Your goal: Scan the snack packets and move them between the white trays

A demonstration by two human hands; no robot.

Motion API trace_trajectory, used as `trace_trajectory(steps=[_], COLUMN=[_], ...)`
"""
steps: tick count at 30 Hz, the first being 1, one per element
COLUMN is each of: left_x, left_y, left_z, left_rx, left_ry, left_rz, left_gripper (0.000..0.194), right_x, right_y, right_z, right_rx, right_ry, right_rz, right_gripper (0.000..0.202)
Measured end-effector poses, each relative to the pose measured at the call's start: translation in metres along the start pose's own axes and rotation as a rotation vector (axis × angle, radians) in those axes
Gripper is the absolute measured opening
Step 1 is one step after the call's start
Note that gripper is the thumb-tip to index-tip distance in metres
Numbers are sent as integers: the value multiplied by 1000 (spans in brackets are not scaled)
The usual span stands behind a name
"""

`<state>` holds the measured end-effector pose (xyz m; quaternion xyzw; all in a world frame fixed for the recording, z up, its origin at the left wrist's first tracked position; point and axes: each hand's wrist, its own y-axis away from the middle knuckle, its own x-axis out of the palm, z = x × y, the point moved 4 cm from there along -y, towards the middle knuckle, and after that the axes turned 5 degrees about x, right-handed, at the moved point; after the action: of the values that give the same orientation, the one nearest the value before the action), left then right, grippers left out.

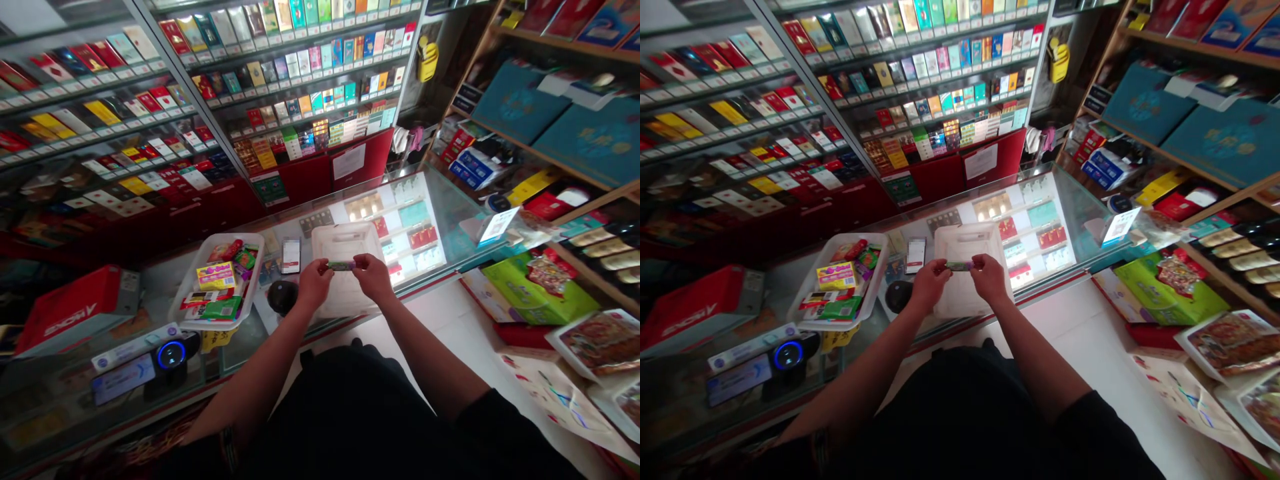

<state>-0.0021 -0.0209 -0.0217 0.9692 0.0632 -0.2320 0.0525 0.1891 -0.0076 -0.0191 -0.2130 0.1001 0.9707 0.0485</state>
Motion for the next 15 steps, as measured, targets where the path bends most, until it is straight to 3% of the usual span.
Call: trace_trajectory(steps=[6, 15], left_x=[-45, -94], left_y=[3, 5], left_z=[-17, -3], left_rx=[49, -28], left_ry=[36, 334], left_rz=[-39, -140], left_gripper=[29, 21], right_x=[21, 61], right_y=[12, 34], right_z=[28, 63], right_rx=[-30, -129], right_ry=[-106, -170], right_rz=[-55, -97], right_gripper=[31, 24])
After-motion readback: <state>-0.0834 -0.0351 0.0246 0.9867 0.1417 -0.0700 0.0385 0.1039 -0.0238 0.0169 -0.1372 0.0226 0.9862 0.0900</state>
